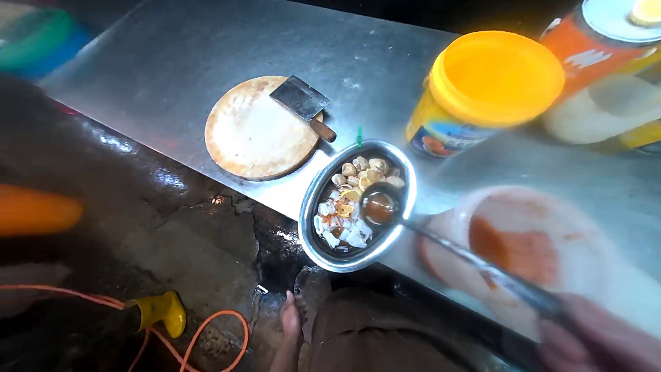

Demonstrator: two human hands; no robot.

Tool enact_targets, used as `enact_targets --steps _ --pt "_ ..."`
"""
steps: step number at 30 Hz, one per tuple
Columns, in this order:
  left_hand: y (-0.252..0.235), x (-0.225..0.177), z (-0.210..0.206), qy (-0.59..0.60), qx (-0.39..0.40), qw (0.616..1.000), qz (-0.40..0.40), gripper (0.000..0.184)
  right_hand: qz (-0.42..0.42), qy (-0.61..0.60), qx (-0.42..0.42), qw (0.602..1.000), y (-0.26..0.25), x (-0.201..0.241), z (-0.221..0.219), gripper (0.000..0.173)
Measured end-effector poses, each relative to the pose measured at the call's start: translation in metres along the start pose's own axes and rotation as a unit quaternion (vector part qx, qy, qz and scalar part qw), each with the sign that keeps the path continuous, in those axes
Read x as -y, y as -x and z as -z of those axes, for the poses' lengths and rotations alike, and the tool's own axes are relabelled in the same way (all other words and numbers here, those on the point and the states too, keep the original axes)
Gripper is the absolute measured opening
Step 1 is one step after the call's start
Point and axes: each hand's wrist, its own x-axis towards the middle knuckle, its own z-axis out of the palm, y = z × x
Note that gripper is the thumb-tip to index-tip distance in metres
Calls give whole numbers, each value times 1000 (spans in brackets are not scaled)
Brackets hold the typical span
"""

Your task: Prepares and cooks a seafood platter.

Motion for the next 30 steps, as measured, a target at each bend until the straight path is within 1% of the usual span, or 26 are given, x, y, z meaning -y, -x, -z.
enact_targets --steps 2,3,6,10,13,15,17,21,25,27,30 --pt "-1 -6 5 20 -2 1000 -16 63 -21 -27 2 999 -14 -29 -22 24" --pt "-3 -6 9 27 -7 999 -17 62 -29 -18 -8 999 -21 -41 -31 22" --pt "-4 0 27 13 -27 1000 3 61 -22 73 -46 996 -42 -70 -49 15" --pt "-3 22 50 -1 -67 997 40 63 25 168 -71 983 -63 -99 -52 15" --pt "-10 43 61 4 -91 995 49 64 50 188 -88 977 -65 -105 -42 16" --pt "-13 53 63 0 -92 994 50 63 67 192 -96 974 -61 -103 -32 16" --pt "-10 53 58 -2 -88 995 52 62 83 195 -101 972 -56 -99 -23 15" --pt "-5 35 35 -16 -63 997 49 62 120 227 -105 961 -54 -102 -17 16" --pt "-9 7 13 -12 -15 999 31 64 113 184 -113 970 -55 -110 -18 18" --pt "-9 -6 4 -16 -2 1000 10 63 76 131 -120 981 -52 -107 -20 18" --pt "-12 -17 1 -10 7 1000 0 63 19 39 -127 991 -50 -101 -25 19"
